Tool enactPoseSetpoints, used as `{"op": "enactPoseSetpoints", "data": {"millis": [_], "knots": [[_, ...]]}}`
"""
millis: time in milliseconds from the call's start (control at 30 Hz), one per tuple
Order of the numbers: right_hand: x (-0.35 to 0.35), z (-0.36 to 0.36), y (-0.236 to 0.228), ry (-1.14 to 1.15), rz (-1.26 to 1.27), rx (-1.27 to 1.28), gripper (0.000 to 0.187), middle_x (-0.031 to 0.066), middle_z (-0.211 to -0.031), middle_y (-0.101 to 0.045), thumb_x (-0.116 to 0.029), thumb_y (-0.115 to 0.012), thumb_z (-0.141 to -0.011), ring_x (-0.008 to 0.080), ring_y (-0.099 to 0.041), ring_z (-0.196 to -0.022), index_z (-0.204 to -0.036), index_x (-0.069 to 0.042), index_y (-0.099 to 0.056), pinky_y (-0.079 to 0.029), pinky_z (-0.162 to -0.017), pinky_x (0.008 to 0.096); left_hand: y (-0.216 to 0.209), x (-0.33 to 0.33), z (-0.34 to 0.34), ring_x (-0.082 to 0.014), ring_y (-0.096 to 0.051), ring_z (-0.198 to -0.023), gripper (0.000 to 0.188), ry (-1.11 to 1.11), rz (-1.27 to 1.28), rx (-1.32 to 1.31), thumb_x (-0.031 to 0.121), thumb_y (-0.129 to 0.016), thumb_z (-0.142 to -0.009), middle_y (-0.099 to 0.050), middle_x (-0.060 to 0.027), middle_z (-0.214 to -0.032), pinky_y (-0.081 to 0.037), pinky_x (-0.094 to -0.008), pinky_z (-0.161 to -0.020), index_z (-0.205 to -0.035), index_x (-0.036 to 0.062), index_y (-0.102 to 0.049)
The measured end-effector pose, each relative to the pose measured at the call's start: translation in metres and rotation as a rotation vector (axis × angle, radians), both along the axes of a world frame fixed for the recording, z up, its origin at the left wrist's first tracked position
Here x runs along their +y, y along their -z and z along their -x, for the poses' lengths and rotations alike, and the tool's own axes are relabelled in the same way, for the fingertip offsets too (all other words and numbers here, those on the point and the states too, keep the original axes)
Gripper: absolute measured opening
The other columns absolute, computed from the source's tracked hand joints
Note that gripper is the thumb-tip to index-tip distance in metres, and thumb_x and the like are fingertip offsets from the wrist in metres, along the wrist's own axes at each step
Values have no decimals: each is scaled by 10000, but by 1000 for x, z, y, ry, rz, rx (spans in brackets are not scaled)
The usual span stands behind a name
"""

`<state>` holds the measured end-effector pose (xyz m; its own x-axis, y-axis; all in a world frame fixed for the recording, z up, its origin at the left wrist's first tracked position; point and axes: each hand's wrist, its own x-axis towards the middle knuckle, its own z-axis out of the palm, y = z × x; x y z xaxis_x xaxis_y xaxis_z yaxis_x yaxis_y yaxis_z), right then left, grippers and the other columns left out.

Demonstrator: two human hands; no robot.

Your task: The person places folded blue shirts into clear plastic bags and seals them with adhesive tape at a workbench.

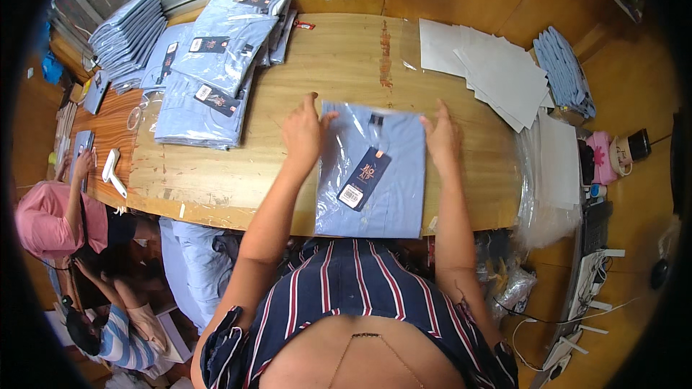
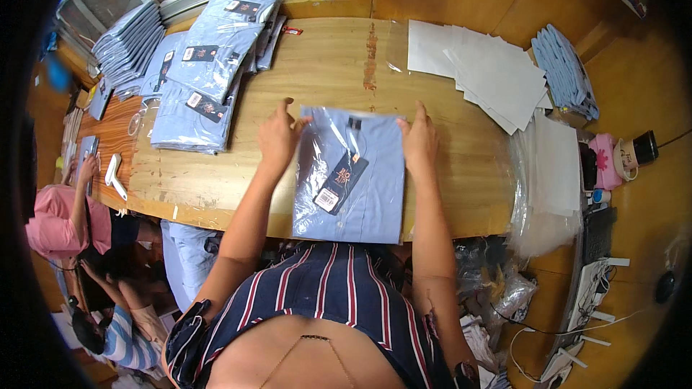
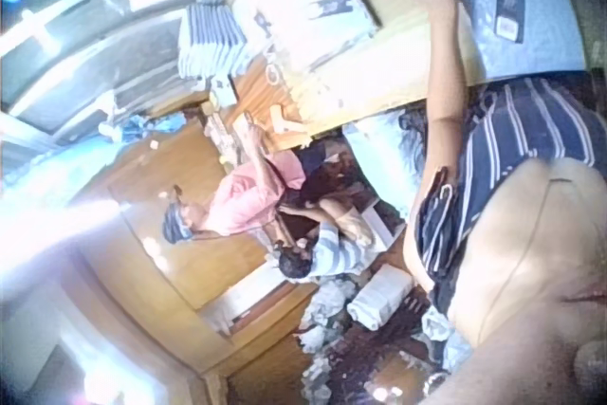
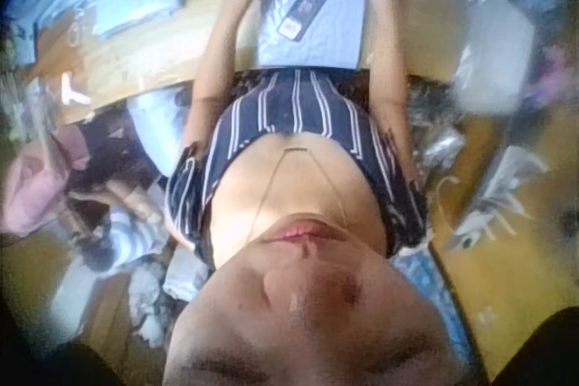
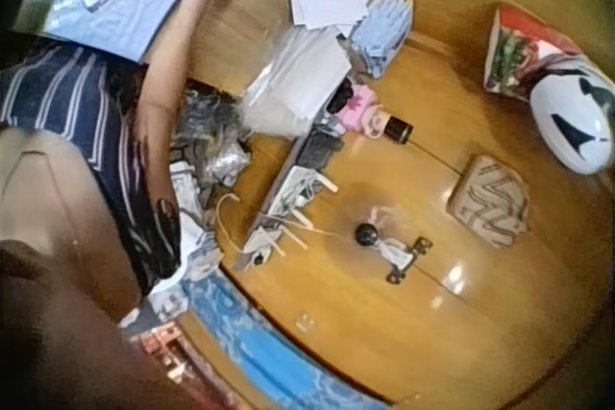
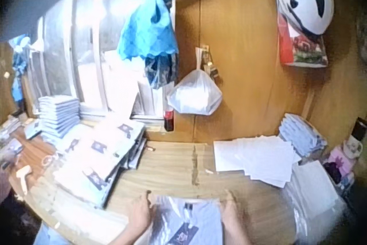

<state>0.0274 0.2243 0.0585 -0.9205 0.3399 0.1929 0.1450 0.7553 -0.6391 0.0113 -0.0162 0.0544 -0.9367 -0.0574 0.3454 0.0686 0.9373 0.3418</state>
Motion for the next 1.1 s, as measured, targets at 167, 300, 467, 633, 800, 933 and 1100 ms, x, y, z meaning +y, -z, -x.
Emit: {"op": "enactPoseSetpoints", "data": {"millis": [167,300,467,633,800,933,1100], "knots": [[-67,14,22,-42,-311,4,482,98,-1277,-369,-347,-467,-818,276,-278,-1211,-1228,-108,-385,-232,-936,502,37,73,-25,-359,-145,-1255,480,158,101,-79,348,-397,-836,-297,-117,-1325,-106,-647,-907,-1264,136,-347],[-74,17,70,-36,-402,-121,404,47,-1313,-330,-341,-361,-857,257,-213,-1247,-1203,-149,-439,-80,-976,530,56,84,-26,-395,-26,-1268,494,221,48,-177,288,-405,-804,-174,-104,-1384,4,-656,-898,-1282,181,-339],[-80,10,56,-68,-347,-176,379,12,-1327,-310,-297,-353,-857,249,-177,-1265,-1213,-197,-436,-43,-985,523,49,81,-31,-401,-42,-1267,494,187,85,-274,306,-415,-799,-179,-107,-1384,32,-645,-899,-1275,191,-353],[-78,14,54,-110,-324,-255,389,5,-1341,-287,-293,-354,-854,261,-162,-1269,-1229,-215,-420,-9,-985,520,49,83,-28,-417,-66,-1260,484,172,80,-309,293,-427,-788,-211,-133,-1371,64,-630,-899,-1256,178,-385],[-76,19,56,-127,-329,-296,392,22,-1340,-293,-279,-347,-854,283,-170,-1261,-1232,-201,-418,-8,-975,518,52,83,-22,-418,-68,-1260,467,185,39,-350,285,-422,-789,-228,-134,-1364,90,-619,-899,-1239,161,-409],[-75,22,54,-148,-325,-319,397,23,-1340,-294,-288,-349,-853,285,-176,-1259,-1235,-201,-415,-3,-975,520,53,84,-20,-410,-84,-1261,452,162,20,-384,275,-406,-799,-248,-116,-1360,98,-620,-895,-1240,176,-412],[-74,21,54,-153,-326,-321,406,28,-1339,-294,-297,-353,-852,290,-178,-1258,-1242,-200,-404,-6,-972,530,53,83,-21,-414,-78,-1260,454,160,26,-401,277,-401,-801,-243,-116,-1361,92,-622,-896,-1243,173,-408]]}}
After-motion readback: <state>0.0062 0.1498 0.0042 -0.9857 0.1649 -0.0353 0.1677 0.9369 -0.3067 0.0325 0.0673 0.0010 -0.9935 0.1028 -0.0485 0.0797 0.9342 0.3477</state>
